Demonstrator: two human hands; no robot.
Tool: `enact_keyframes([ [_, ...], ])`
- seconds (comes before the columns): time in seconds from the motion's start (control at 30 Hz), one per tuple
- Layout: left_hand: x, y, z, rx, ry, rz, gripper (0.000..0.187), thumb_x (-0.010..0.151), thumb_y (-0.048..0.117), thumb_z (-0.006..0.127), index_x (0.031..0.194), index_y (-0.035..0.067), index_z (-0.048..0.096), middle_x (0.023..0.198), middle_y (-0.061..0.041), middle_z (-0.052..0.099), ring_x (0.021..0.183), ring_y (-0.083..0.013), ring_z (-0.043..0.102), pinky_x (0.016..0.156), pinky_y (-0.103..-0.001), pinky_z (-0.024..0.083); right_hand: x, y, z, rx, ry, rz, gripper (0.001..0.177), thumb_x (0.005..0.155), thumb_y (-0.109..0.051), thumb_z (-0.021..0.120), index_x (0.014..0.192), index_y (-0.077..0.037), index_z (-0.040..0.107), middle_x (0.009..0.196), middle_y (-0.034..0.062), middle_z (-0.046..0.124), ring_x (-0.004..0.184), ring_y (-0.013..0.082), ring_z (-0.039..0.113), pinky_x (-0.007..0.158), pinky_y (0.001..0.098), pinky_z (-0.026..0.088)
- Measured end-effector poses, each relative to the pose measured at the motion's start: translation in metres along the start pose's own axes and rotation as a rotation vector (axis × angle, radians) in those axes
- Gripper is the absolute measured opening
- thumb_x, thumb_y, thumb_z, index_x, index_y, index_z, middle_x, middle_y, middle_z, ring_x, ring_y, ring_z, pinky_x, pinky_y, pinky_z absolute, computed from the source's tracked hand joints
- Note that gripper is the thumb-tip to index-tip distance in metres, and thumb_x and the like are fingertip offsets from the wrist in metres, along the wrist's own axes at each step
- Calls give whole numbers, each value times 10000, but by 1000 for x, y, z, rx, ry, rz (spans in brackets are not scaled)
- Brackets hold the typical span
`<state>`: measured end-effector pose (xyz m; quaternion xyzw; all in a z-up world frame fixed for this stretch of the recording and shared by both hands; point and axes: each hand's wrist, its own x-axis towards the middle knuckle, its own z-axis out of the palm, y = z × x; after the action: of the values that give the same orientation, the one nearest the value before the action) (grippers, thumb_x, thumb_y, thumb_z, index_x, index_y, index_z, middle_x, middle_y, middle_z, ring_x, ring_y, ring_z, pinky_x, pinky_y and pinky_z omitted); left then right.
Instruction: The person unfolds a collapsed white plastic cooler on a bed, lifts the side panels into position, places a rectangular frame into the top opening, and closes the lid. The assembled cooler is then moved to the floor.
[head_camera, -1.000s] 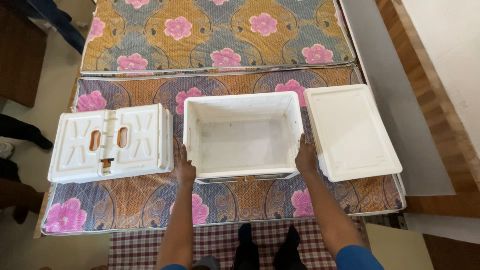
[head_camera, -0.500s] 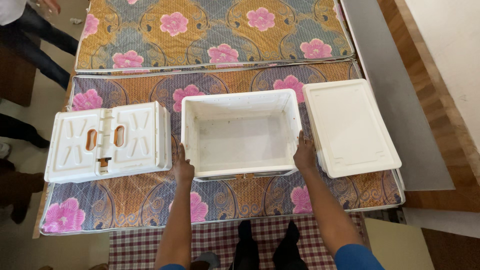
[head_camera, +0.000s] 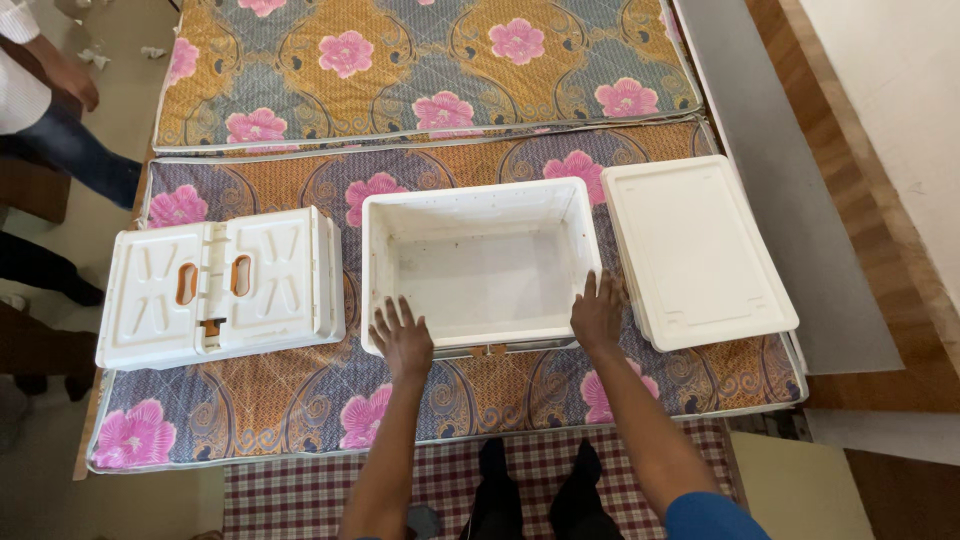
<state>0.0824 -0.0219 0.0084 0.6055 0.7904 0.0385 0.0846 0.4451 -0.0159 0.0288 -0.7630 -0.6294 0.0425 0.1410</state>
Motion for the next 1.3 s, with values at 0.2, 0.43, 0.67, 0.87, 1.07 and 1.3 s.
enact_keyframes([
  [0.2, -31, 44, 16, -134, -65, 122, 543, 1075, 494, 305, 1539, 244, 433, 1633, -80, 332, 1519, -339, 240, 1232, -615, 71, -13, -4, 8, 39, -40, -12, 603, 1000, -371, 560, 1484, -21, 472, 1632, 260, 262, 1530, 445, 217, 1200, 604, 244],
  [0.43, -49, 90, -1, -325, -309, 279, 345, 1037, 476, 475, 1242, 337, 716, 1325, 47, 660, 1375, -229, 454, 1224, -664, 41, -21, -1, 11, 27, -54, -87, 666, 980, -516, 557, 1451, -48, 510, 1634, 266, 264, 1546, 439, 141, 1219, 621, 141],
  [0.67, -51, 110, -20, -367, -413, 297, 288, 995, 469, 556, 1180, 374, 755, 1211, 95, 711, 1292, -192, 499, 1204, -657, 43, -28, -1, -5, 93, -266, -127, 684, 828, -709, 638, 1301, -218, 683, 1622, 127, 323, 1555, 397, -2, 1169, 718, 2],
  [0.87, -50, 111, -19, -353, -445, 302, 281, 1021, 424, 529, 1198, 385, 744, 1232, 112, 700, 1275, -192, 506, 1190, -668, 55, -25, 6, -5, 166, -312, -100, 614, 784, -718, 673, 1176, -257, 774, 1586, 65, 421, 1579, 368, -27, 1204, 674, -35],
  [1.07, -46, 108, -13, -351, -458, 321, 285, 1031, 369, 513, 1211, 391, 734, 1220, 117, 702, 1268, -193, 500, 1180, -663, 61, -25, 15, 3, 182, -363, -57, 667, 777, -757, 666, 1186, -239, 760, 1579, 33, 448, 1595, 317, -30, 1205, 665, -8],
  [1.3, -44, 106, -7, -345, -472, 313, 289, 1041, 344, 509, 1224, 390, 729, 1244, 98, 684, 1261, -191, 503, 1181, -651, 63, -22, 20, 8, 209, -422, -13, 683, 771, -774, 636, 1191, -247, 751, 1591, 12, 425, 1592, 265, -53, 1187, 723, 46],
])
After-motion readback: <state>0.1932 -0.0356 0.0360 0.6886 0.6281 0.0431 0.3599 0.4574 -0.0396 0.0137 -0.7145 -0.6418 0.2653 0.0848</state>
